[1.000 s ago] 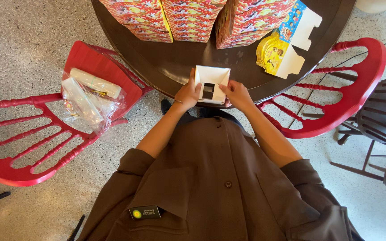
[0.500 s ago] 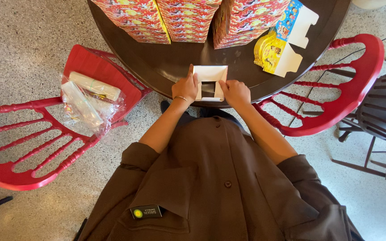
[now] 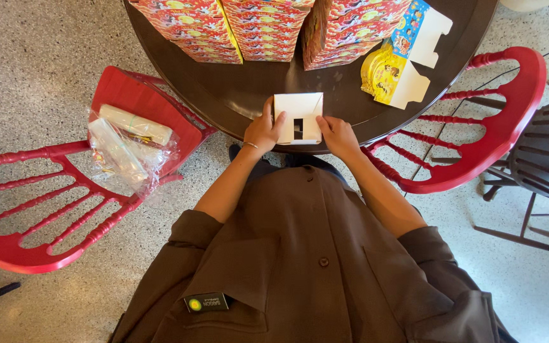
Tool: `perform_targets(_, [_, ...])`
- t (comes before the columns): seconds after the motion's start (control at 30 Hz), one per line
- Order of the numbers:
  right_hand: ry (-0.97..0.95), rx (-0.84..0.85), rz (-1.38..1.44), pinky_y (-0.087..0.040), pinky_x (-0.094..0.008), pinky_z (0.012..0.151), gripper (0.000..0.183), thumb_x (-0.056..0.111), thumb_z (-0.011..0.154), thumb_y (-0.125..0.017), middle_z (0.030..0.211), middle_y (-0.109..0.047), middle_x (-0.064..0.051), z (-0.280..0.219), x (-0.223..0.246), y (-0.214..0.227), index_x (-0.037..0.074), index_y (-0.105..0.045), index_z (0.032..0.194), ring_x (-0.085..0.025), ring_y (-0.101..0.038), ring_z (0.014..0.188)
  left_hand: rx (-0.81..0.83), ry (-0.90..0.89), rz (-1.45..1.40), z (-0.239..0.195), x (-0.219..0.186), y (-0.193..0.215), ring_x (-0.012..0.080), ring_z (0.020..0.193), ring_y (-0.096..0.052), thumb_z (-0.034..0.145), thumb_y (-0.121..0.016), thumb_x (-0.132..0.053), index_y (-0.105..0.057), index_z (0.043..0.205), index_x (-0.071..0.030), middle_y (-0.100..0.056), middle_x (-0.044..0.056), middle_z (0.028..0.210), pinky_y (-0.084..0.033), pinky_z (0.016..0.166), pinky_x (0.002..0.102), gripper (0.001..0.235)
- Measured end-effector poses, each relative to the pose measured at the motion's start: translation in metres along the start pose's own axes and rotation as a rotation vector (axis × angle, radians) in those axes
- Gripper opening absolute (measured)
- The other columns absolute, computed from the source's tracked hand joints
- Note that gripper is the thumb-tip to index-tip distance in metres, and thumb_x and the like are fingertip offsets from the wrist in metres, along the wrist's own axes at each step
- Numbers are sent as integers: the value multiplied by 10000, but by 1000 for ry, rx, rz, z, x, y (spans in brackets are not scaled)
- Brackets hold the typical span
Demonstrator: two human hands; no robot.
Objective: The person assembles flat-packed paper boxes by folding and interlocking the flaps. They repeatedly pick up a flat box, fold it into a three-dimensional container, and place it on a growing stack on the table.
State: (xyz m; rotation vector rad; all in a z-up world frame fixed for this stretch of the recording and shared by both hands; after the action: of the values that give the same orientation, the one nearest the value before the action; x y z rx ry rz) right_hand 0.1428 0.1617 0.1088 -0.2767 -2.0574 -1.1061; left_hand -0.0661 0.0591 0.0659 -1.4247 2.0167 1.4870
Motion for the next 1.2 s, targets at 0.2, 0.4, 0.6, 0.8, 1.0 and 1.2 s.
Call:
perform_targets(0.2, [-196,60,112,-499,-406,581,476,421,1055,-539,627,-616,-175,1,-6,2,5,-637,846,-256,-664,557,-166,-282,77,-7,-28,29,393,1207,-587,952,-652,-514,-263,1605,-100,-586,194,1313,-532,913,474,865])
perform_targets(0.4, [-114,-56,400,-528,-301,512,229,183,1004,-593,1091,-646,-159,-21,3,16,14,-566,1155,-158,-665,600,-374,-666,153,-13,-54,46,414,1247,-523,813,-783,-436,-332,1551,-113,-498,202,1412,-481,1014,471,923])
perform_targets(0.6, [-73,-8,503,-567,-279,534,348,127,929,-682,1551,-328,-144,-69,8,8,56,-587,1256,-164,-745,738,-292,-407,42,-11,-39,36,400,1115,-557,896,-768,-436,-467,1433,-66,-566,177,1219,-494,921,498,718])
perform_targets(0.8, [-117,-59,655,-626,-282,609,297,194,972,-698,1537,-337,-139,-41,-5,-18,-23,-621,1159,-151,-725,841,-96,-122,295,-18,-21,25,328,1061,-622,931,-736,-575,-557,945,-100,-631,112,1050,-507,863,474,507])
perform_targets(1.0, [-128,-35,497,-586,-293,578,272,182,951,-727,1413,-452,-137,-18,-13,-11,-55,-619,1029,-166,-681,744,-8,-525,116,-15,-34,21,419,1222,-546,776,-831,-415,-373,1501,-47,-497,213,1409,-491,979,478,933])
perform_targets(1.2, [269,-257,-35,-555,-426,830,298,199,862,-836,1152,-634,-181,-15,14,7,-10,-627,900,-356,-662,1000,206,-508,5,-17,-39,11,425,1301,-487,555,-948,-286,-85,1579,-101,-381,211,1508,-474,1016,449,1352])
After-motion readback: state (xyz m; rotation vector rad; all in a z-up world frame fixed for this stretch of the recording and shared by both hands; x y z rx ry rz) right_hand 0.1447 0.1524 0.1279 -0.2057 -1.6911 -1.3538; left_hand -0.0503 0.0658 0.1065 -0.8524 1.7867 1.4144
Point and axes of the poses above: each hand's wrist, its own z-axis towards the middle knuckle, its own y-axis out of the back of the hand, x = y × z, the point moved 5 cm from there along z, towards the middle knuckle
